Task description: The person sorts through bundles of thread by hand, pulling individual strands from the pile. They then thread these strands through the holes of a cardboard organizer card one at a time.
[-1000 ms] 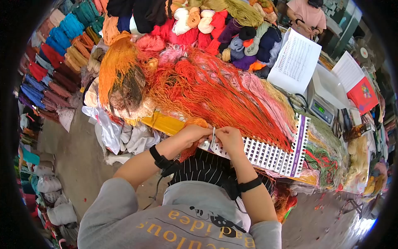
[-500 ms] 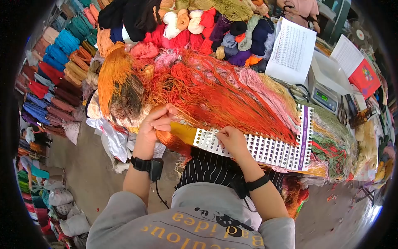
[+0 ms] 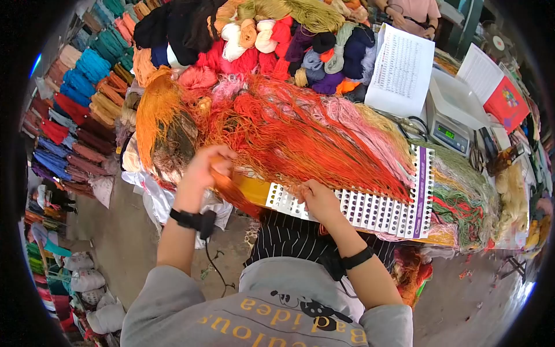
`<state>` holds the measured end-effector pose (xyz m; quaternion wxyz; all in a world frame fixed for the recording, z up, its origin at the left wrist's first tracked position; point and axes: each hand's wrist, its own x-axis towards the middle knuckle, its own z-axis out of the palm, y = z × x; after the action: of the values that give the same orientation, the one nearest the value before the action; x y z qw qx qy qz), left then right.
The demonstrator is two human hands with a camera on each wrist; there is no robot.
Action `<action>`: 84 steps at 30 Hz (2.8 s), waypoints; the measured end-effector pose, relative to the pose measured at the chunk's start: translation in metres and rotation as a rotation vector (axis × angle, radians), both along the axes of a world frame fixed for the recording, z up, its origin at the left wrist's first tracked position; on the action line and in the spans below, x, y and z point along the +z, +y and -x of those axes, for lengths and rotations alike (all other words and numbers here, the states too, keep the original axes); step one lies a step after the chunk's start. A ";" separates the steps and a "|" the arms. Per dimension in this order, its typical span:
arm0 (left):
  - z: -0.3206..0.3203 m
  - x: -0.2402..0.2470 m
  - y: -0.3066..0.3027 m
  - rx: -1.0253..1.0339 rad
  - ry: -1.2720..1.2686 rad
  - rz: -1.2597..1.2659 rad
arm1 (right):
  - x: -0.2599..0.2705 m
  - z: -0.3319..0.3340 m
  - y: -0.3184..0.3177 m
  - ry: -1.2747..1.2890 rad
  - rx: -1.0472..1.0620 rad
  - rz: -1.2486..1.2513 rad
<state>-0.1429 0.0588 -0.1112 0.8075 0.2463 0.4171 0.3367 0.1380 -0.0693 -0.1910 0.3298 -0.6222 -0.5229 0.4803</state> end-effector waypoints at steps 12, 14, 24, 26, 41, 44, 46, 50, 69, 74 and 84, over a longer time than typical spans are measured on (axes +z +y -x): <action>-0.035 -0.015 -0.058 -0.366 0.258 -0.170 | -0.009 -0.003 0.001 0.148 -0.041 -0.026; -0.052 -0.026 -0.075 -0.423 0.232 -0.106 | 0.007 -0.004 0.001 0.436 -0.081 0.065; -0.083 -0.031 -0.091 -0.278 0.238 -0.223 | 0.038 -0.017 -0.005 0.707 -0.158 0.038; -0.083 -0.035 -0.089 -0.263 0.234 -0.237 | 0.051 -0.021 -0.010 0.476 -0.196 -0.043; -0.089 -0.078 -0.077 -0.260 0.461 -0.294 | 0.114 -0.079 -0.043 0.528 -0.388 -0.312; -0.087 -0.085 -0.075 -0.295 0.530 -0.263 | 0.122 -0.083 -0.051 0.589 -0.392 -0.340; -0.086 -0.085 -0.075 -0.318 0.540 -0.241 | 0.123 -0.085 -0.055 0.609 -0.398 -0.351; -0.083 -0.081 -0.075 -0.301 0.451 -0.242 | 0.122 -0.092 -0.060 0.722 -0.418 -0.404; -0.083 -0.073 -0.076 -0.314 0.467 -0.204 | 0.125 -0.108 -0.066 0.805 -0.520 -0.621; -0.083 -0.072 -0.078 -0.270 0.464 -0.233 | 0.121 -0.106 -0.066 0.765 -0.524 -0.560; -0.078 -0.100 -0.069 -0.479 0.743 -0.378 | 0.113 -0.089 -0.060 0.738 -0.469 -0.404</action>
<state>-0.0651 -0.0105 -0.2113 0.5999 0.5816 0.5402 0.1002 0.2265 -0.1298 -0.0781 0.7071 -0.4346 -0.2994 0.4707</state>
